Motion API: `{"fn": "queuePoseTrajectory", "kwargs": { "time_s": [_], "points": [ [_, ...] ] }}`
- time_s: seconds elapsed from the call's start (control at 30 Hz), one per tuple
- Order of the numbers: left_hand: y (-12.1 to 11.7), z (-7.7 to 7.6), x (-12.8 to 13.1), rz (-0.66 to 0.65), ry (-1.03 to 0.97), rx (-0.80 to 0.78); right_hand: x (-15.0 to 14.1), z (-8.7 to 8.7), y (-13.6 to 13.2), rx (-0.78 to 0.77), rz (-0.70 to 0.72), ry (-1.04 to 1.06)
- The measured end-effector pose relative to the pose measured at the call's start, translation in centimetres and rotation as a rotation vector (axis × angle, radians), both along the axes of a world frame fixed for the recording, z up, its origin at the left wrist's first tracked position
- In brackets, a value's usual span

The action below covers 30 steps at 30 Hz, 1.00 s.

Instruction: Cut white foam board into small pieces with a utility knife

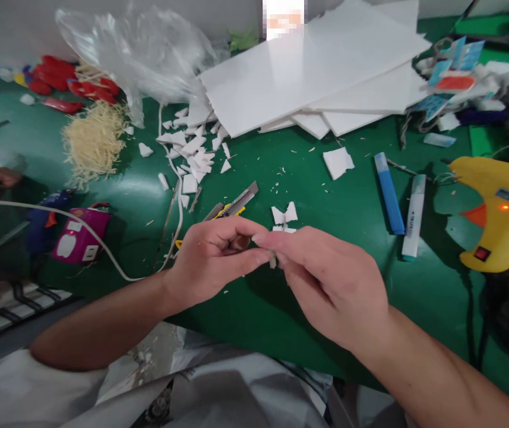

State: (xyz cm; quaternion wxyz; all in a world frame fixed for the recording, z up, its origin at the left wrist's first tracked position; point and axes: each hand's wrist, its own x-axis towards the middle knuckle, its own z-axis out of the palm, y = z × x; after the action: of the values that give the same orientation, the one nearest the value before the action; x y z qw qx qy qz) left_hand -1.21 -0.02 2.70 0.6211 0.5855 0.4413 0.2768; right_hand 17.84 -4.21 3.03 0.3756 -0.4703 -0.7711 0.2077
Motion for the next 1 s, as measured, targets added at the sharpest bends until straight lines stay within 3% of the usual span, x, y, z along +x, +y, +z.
{"fn": "queuePoseTrajectory", "kwargs": {
  "time_s": [0.1, 0.23, 0.4, 0.53, 0.7, 0.9, 1.0],
  "points": [
    [-0.3, 0.1, 0.1, -0.036, -0.01, -0.042, -0.3, -0.3, -0.4, -0.106, -0.055, 0.102],
    [-0.5, 0.1, 0.4, 0.033, -0.061, -0.075, -0.3, -0.8, -0.4, -0.157, -0.095, 0.181],
    [0.0, 0.1, 0.2, 0.16, -0.065, -0.033, 0.0, -1.0, 0.5, 0.041, -0.018, 0.09],
    [0.2, -0.1, 0.2, 0.177, -0.092, -0.047, 0.0, -1.2, 0.9, 0.208, -0.069, 0.012],
    [0.0, -0.2, 0.5, 0.108, -0.156, -0.108, -0.1, -1.0, 0.7, 0.22, -0.052, -0.118],
    [0.4, -0.3, 0.4, 0.083, -0.122, -0.029, -0.2, -0.4, 0.1, 0.271, -0.1, -0.212],
    [0.6, -0.3, 0.2, 0.045, -0.102, -0.007, -0.2, -0.1, 0.2, 0.177, -0.074, -0.154]
  ]
}}
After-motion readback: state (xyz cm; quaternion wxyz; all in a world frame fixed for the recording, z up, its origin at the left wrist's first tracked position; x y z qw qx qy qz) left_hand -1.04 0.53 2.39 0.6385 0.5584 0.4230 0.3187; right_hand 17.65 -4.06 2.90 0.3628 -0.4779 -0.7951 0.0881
